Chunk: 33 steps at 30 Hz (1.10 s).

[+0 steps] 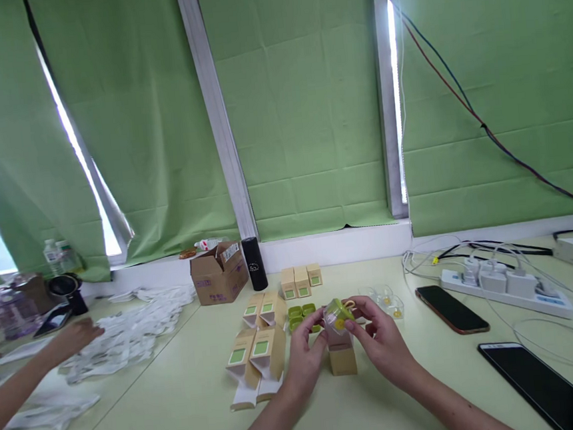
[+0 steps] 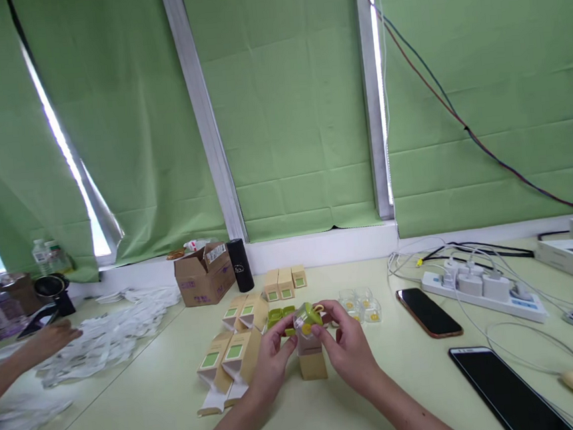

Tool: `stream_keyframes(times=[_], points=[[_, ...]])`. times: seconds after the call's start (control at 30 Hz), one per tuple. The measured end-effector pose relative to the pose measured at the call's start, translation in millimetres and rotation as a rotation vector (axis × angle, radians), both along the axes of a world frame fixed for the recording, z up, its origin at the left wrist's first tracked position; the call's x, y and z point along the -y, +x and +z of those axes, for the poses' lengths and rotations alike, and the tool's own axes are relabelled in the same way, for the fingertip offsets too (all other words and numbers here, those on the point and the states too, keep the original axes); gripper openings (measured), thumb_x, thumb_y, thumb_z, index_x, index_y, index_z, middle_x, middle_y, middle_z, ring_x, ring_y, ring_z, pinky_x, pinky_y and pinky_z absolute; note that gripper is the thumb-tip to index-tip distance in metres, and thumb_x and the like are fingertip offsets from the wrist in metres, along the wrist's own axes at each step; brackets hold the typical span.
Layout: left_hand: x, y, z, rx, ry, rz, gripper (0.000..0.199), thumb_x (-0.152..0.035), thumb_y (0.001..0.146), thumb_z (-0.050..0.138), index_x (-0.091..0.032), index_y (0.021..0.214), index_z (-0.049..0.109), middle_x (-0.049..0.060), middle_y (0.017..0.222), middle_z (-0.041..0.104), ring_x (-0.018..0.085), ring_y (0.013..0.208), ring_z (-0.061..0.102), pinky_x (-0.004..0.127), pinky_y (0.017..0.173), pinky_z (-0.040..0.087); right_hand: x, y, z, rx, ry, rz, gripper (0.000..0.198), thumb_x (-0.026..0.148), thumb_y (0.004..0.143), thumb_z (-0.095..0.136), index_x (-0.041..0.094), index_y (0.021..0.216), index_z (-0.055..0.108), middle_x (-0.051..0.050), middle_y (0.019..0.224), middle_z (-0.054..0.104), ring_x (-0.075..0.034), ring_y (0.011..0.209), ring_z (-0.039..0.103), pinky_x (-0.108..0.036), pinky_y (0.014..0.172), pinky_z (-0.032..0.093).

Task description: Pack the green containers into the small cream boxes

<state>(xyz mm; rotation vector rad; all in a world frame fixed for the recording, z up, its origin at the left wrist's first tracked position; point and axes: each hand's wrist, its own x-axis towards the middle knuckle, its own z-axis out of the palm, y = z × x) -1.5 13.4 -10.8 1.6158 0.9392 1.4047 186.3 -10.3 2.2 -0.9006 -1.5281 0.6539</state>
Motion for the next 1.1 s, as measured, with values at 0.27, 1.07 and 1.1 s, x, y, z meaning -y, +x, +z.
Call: stream_keyframes(times=[0.27,1.07,1.1], points=[[-2.9,-1.0,0.5,0.048,-0.073,-0.021,0.054,-0.019,0.073,0.056,-0.016,0.124,0.073,0.010,0.117,0.074,0.028,0.113,0.064,0.042,0.102,0.048,-10.8,10.0,-3.9,-0.087,-0.009,-0.037,0.044,0.061,0.092,0.061,0.021,0.111,0.057,-0.009,0.106,0.071,-0.020,0.070,0.071,-0.029,0.055,0.052],[-8.0,-2.0,-1.6,0.065,-0.085,-0.012,0.068,-0.013,0.059,0.048,-0.017,0.122,0.074,0.008,0.106,0.075,0.025,0.106,0.065,0.040,0.098,0.051,5.8,4.1,4.2,0.411,0.062,-0.087,0.028,0.020,0.082,0.058,0.026,0.110,0.060,-0.004,0.102,0.069,-0.021,0.082,0.063,-0.030,0.065,0.048],[-7.9,-2.1,-1.3,0.059,-0.078,-0.012,0.067,-0.013,0.059,0.048,-0.017,0.121,0.074,0.008,0.106,0.075,0.025,0.105,0.065,0.040,0.097,0.051,6.5,3.9,4.4,0.433,0.068,-0.091,0.028,0.020,0.082,0.058,0.026,0.109,0.059,-0.004,0.102,0.069,-0.022,0.082,0.063,-0.031,0.066,0.048]])
